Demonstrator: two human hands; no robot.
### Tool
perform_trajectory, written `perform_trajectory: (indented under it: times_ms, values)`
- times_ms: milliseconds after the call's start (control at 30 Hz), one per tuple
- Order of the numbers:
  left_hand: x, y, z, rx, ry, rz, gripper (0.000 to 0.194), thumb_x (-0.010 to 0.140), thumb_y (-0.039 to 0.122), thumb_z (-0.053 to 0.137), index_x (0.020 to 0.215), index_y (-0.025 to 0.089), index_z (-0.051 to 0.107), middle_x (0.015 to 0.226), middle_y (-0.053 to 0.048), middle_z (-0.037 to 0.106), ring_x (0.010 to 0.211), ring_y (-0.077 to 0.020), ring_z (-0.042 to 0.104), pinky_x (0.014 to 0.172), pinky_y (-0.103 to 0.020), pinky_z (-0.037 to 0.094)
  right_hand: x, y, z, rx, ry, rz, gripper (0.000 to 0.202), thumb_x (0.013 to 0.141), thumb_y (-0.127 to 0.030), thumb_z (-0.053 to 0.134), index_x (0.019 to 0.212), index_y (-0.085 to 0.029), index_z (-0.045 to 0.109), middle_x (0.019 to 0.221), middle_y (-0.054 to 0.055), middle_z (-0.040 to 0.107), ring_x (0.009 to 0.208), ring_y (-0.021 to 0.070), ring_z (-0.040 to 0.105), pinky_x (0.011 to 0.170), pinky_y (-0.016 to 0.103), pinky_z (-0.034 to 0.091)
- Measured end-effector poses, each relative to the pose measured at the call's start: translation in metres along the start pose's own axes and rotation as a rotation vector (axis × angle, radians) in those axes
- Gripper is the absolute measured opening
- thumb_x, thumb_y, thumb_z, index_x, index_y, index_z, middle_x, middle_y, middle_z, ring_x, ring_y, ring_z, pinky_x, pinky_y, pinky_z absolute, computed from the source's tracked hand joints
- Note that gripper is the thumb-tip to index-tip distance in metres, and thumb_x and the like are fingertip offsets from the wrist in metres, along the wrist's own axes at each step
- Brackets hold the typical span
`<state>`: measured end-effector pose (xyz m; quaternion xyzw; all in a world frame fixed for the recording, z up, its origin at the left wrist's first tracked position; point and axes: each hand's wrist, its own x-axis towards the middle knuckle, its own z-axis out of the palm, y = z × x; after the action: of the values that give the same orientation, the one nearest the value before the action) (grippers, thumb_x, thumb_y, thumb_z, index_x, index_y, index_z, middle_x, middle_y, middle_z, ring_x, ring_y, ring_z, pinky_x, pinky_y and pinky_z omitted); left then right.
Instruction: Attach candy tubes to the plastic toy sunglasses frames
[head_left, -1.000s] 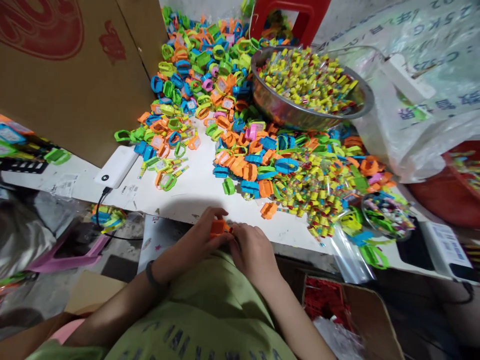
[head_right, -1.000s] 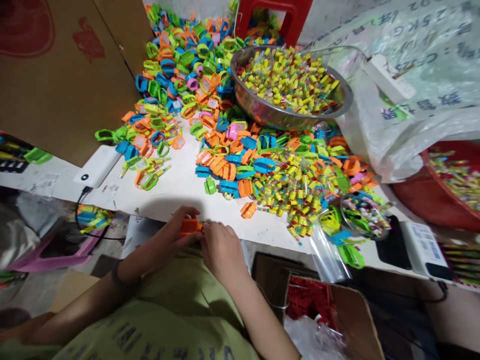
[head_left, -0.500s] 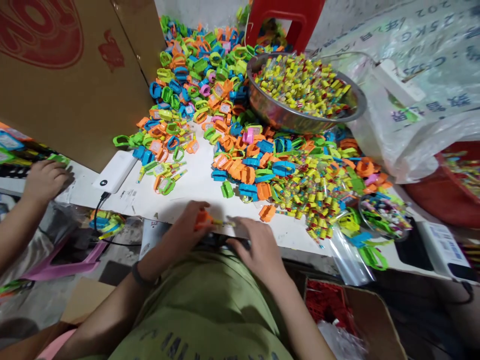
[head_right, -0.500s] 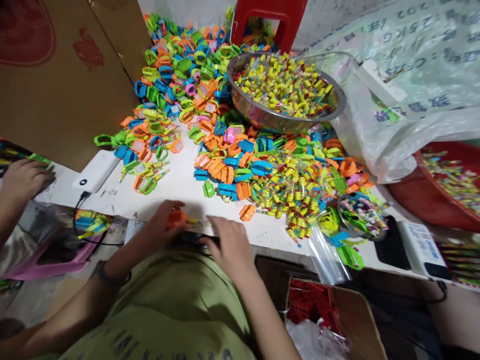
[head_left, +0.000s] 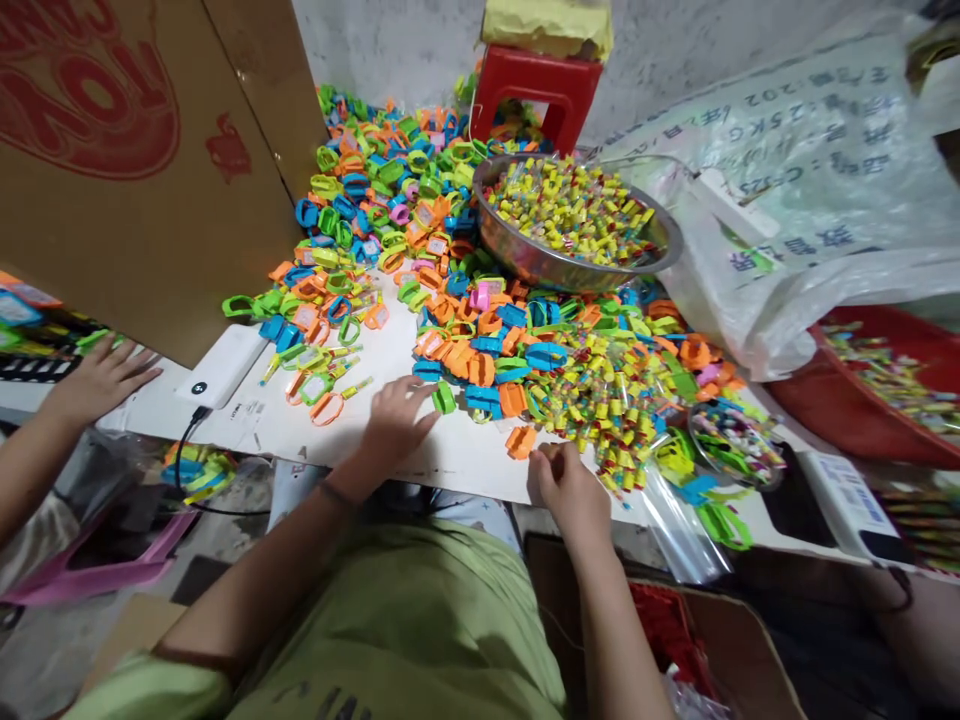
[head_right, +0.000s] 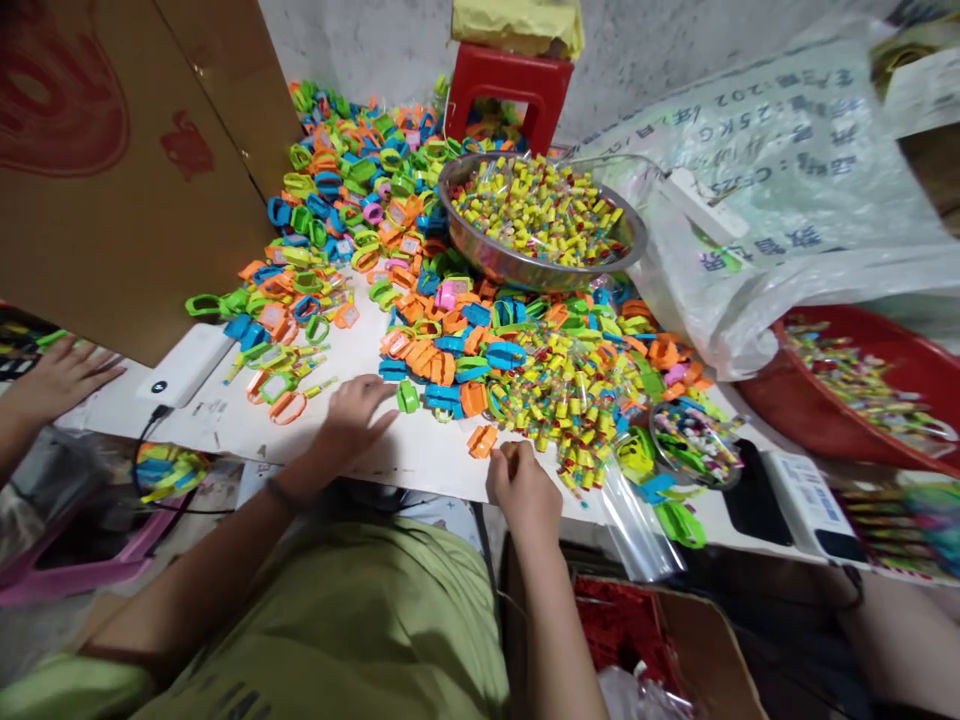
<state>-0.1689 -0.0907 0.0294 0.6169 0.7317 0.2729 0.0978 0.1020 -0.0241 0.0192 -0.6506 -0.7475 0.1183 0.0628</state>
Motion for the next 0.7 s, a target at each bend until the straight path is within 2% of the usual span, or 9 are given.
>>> perform_trajectory:
  times_ms: [67, 133, 233, 333, 433, 567, 633, 700]
  values:
    - [0.012, 0.011, 0.012, -0.104, -0.015, 0.019, 0.030, 0.095, 0.032, 0.050, 0.123, 0.022, 0.059, 0.123, -0.011, 0.057, 0.114, -0.0313, 0.051, 0.095, -0.046, 0.038, -0.005, 0.003, 0.001, 0.143, 0.084, -0.020, 0.024, 0.091, -0.042, 0.055, 0.097, -0.019, 0.057, 0.061, 0.000, 0.058, 0.052, 0.0178, 0.053, 0.049, 0.025, 0.028]
    - [0.021, 0.013, 0.019, -0.192, 0.006, -0.002, 0.027, 0.095, 0.031, 0.051, 0.118, 0.022, 0.060, 0.119, -0.010, 0.058, 0.113, -0.0299, 0.052, 0.097, -0.044, 0.039, -0.011, 0.006, -0.001, 0.351, 0.129, -0.109, 0.033, 0.091, -0.044, 0.054, 0.110, -0.017, 0.055, 0.062, -0.002, 0.058, 0.053, 0.0180, 0.055, 0.049, 0.026, 0.036]
    - [0.025, 0.006, 0.026, -0.310, 0.013, -0.032, 0.017, 0.090, 0.027, 0.057, 0.105, 0.019, 0.063, 0.111, -0.008, 0.061, 0.109, -0.0276, 0.055, 0.098, -0.042, 0.040, -0.023, 0.004, -0.007, 0.571, 0.114, -0.284, 0.034, 0.095, -0.043, 0.048, 0.118, -0.018, 0.054, 0.080, 0.004, 0.068, 0.068, 0.0191, 0.064, 0.061, 0.028, 0.048]
    - [0.017, -0.004, 0.028, -0.374, -0.023, -0.046, 0.015, 0.083, 0.023, 0.063, 0.097, 0.019, 0.061, 0.102, -0.005, 0.065, 0.102, -0.0243, 0.059, 0.095, -0.039, 0.044, -0.034, -0.008, -0.008, 0.656, 0.059, -0.402, 0.026, 0.097, -0.039, 0.046, 0.108, -0.019, 0.060, 0.097, 0.007, 0.070, 0.085, 0.0201, 0.067, 0.075, 0.031, 0.052]
    - [0.001, -0.009, 0.024, -0.607, -0.035, -0.158, 0.035, 0.071, 0.025, 0.074, 0.101, 0.018, 0.057, 0.101, -0.004, 0.063, 0.094, -0.0203, 0.061, 0.086, -0.035, 0.049, -0.042, -0.027, -0.002, 0.746, -0.038, -0.413, 0.026, 0.099, -0.039, 0.045, 0.107, -0.020, 0.061, 0.088, 0.004, 0.068, 0.078, 0.0181, 0.064, 0.069, 0.028, 0.052]
    - [-0.026, 0.002, 0.009, -0.992, -0.103, -0.291, 0.068, 0.063, 0.028, 0.083, 0.120, 0.021, 0.047, 0.111, -0.006, 0.060, 0.080, -0.0126, 0.061, 0.071, -0.027, 0.051, -0.050, -0.053, 0.003, 0.878, -0.146, -0.407, 0.027, 0.100, -0.041, 0.043, 0.108, -0.021, 0.059, 0.084, 0.002, 0.064, 0.073, 0.0162, 0.061, 0.067, 0.027, 0.050]
    - [-0.038, 0.011, -0.001, -1.092, -0.162, -0.279, 0.073, 0.062, 0.026, 0.086, 0.123, 0.024, 0.045, 0.113, -0.006, 0.062, 0.085, -0.0137, 0.063, 0.074, -0.028, 0.051, -0.053, -0.066, 0.002, 0.938, -0.171, -0.412, 0.026, 0.100, -0.040, 0.043, 0.113, -0.021, 0.056, 0.089, 0.002, 0.064, 0.078, 0.0160, 0.061, 0.071, 0.027, 0.050]
    - [-0.045, 0.019, -0.010, -1.177, -0.198, -0.254, 0.068, 0.063, 0.024, 0.086, 0.119, 0.025, 0.048, 0.116, -0.007, 0.065, 0.096, -0.0168, 0.064, 0.083, -0.031, 0.051, -0.055, -0.076, -0.001, 0.980, -0.203, -0.435, 0.024, 0.100, -0.039, 0.044, 0.114, -0.022, 0.054, 0.091, 0.002, 0.063, 0.080, 0.0156, 0.061, 0.073, 0.027, 0.050]
